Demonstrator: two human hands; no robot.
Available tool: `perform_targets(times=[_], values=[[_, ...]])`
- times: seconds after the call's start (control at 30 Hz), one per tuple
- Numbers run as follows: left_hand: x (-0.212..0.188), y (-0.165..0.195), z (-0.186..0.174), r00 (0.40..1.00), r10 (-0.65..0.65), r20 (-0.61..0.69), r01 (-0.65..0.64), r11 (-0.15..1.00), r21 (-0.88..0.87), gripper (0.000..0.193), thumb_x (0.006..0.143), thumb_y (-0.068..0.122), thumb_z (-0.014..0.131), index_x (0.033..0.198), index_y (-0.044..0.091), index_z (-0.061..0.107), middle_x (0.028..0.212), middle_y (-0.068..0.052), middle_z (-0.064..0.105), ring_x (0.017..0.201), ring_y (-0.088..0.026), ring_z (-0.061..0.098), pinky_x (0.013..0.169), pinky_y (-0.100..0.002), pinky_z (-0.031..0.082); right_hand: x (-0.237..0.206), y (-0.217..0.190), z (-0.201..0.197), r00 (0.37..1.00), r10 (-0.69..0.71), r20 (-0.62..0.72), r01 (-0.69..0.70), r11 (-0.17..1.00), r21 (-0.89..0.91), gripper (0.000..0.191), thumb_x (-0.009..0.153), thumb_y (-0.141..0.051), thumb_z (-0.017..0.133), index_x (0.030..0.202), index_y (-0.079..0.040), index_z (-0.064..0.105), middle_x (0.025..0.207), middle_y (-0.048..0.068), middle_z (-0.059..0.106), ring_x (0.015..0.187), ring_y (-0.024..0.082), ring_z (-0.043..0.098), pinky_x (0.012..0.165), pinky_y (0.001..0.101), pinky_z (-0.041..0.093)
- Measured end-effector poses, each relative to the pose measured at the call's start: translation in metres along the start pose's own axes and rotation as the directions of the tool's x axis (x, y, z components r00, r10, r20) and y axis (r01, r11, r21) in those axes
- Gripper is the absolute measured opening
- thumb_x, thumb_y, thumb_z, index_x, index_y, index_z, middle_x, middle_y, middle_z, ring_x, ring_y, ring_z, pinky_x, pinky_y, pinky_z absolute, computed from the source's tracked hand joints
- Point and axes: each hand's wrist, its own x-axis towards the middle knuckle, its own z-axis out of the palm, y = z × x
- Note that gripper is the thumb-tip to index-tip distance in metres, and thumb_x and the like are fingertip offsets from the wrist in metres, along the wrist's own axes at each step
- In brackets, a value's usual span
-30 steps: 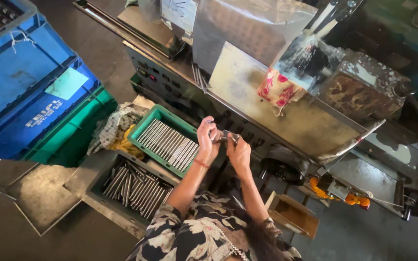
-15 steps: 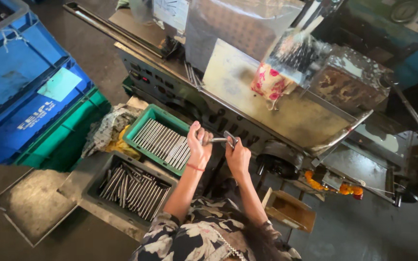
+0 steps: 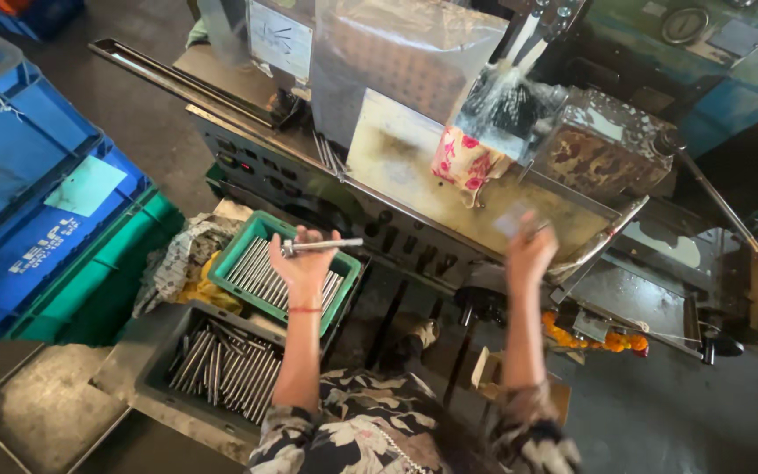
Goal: The person repeatedly picks up metal rods from a green bin, inserts them into a grinding machine, and operates a lever to process them. After each cycle, the person removes the rod and places it into a separate bin, repeating the process for multiple rods.
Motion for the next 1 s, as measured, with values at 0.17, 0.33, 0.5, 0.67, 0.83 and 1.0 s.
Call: perform_targets(times=[0.17, 0.33, 0.5, 0.67, 0.83, 1.0], values=[[-0.021, -0.025, -0.023, 0.983, 0.032, 0.182, -0.092, 0.939, 0.331, 0.031, 0.091, 0.026, 0.071, 0.071, 0.022, 0.048, 0.059, 0.008, 0.038, 0.051, -0.010, 0.038, 0.056, -0.032, 0.038, 0.109, 0.056, -0.030, 0.997, 0.056, 0.052, -0.042, 0.969, -0.242, 0.024, 0.094, -0.023, 0.069, 0.102, 0.000, 0.070, 0.090, 0.024, 0.071, 0.084, 0.046, 0.068, 0.076, 0.0538, 0.053], [-0.019, -0.029, -0.034, 0.899, 0.210, 0.385, -0.421, 0.659, 0.623, 0.030, 0.095, 0.021, 0.072, 0.075, 0.018, 0.051, 0.062, 0.010, 0.037, 0.052, -0.005, 0.033, 0.050, -0.027, 0.027, 0.129, 0.063, -0.032, 0.954, 0.252, 0.165, -0.135, 0.847, -0.514, 0.028, 0.096, -0.028, 0.071, 0.097, 0.000, 0.072, 0.094, 0.028, 0.071, 0.091, 0.047, 0.068, 0.084, 0.0551, 0.053], [-0.015, -0.028, -0.031, 0.765, 0.227, 0.603, -0.644, 0.274, 0.714, 0.019, 0.095, 0.019, 0.072, 0.080, 0.010, 0.067, 0.075, 0.011, 0.059, 0.066, 0.001, 0.048, 0.057, -0.024, 0.038, 0.102, 0.044, -0.016, 0.996, 0.066, -0.064, -0.075, 0.986, -0.147, 0.011, 0.098, -0.013, 0.072, 0.101, -0.002, 0.072, 0.087, 0.018, 0.071, 0.074, 0.032, 0.067, 0.070, 0.0443, 0.052], [-0.002, -0.045, -0.036, 0.807, 0.175, 0.564, -0.590, 0.196, 0.783, 0.029, 0.097, 0.022, 0.073, 0.074, 0.007, 0.064, 0.067, 0.009, 0.050, 0.061, -0.002, 0.041, 0.052, -0.025, 0.032, 0.052, 0.003, 0.060, 0.825, 0.271, 0.496, -0.310, 0.951, -0.003, 0.019, 0.094, -0.025, 0.074, 0.102, -0.009, 0.079, 0.069, 0.006, 0.067, 0.058, 0.012, 0.059, 0.057, 0.0328, 0.047], [0.008, -0.051, -0.043, 0.785, 0.115, 0.608, -0.619, 0.166, 0.768, 0.032, 0.096, 0.022, 0.074, 0.071, 0.006, 0.064, 0.067, 0.010, 0.052, 0.062, -0.002, 0.041, 0.052, -0.027, 0.031, 0.048, -0.021, 0.096, 0.808, 0.247, 0.534, -0.367, 0.921, 0.130, 0.025, 0.093, -0.023, 0.065, 0.105, -0.006, 0.078, 0.066, 0.009, 0.066, 0.060, 0.017, 0.062, 0.058, 0.0353, 0.048], [-0.001, -0.043, -0.037, 0.730, 0.151, 0.667, -0.656, -0.118, 0.745, 0.038, 0.097, 0.028, 0.075, 0.070, 0.005, 0.062, 0.059, -0.001, 0.053, 0.058, -0.008, 0.043, 0.052, -0.032, 0.036, 0.044, -0.024, 0.094, 0.890, 0.089, 0.447, -0.164, 0.978, 0.132, 0.022, 0.096, -0.024, 0.065, 0.101, -0.004, 0.075, 0.068, 0.011, 0.066, 0.062, 0.020, 0.065, 0.062, 0.0362, 0.051]])
